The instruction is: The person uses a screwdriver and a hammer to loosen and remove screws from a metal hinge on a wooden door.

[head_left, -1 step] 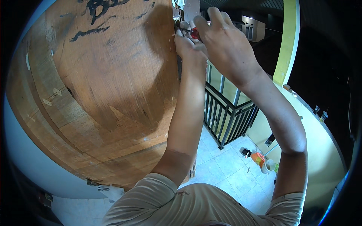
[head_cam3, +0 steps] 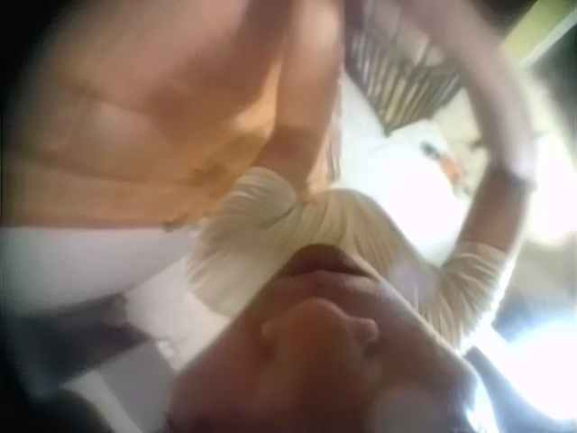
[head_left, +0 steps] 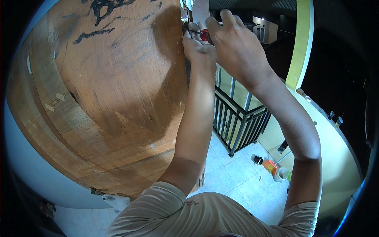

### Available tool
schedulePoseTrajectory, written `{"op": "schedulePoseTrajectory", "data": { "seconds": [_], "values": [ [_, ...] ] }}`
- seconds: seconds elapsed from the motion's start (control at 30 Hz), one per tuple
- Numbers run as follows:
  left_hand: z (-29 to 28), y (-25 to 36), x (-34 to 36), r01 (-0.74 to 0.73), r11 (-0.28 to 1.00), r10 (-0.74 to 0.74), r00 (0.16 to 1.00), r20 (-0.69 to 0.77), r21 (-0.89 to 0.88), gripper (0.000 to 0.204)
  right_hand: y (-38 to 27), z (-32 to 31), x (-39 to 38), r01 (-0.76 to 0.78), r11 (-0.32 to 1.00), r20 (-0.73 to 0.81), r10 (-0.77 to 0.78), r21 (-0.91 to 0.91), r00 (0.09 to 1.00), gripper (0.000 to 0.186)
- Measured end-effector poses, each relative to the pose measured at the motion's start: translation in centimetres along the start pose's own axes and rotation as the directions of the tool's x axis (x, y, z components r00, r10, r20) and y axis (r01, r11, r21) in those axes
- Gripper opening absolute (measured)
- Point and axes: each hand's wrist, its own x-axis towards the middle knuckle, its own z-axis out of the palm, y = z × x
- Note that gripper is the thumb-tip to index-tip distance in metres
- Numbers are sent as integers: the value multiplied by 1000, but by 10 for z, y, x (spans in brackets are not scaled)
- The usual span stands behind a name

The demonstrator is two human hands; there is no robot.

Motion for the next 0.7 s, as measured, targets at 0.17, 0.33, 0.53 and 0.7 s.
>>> {"op": "schedulePoseTrajectory", "data": {
  "seconds": [0.17,0.33,0.53,0.7],
  "values": [
    [-11,11,5,17,1000,-18,986,166,6,33,-9,-20,11,-66,987,377,7,144,926,17],
    [39,0,-16,-12,994,-1,993,-119,-110,31,11,2,-1,125,992,110,-121,-34,987,36],
    [35,13,-15,-8,997,-5,985,-173,-73,26,8,-2,4,56,998,121,-55,-4,991,16],
    [34,14,-7,35,996,-49,981,-186,-76,26,6,-7,3,-88,983,340,28,162,940,15]
  ]
}}
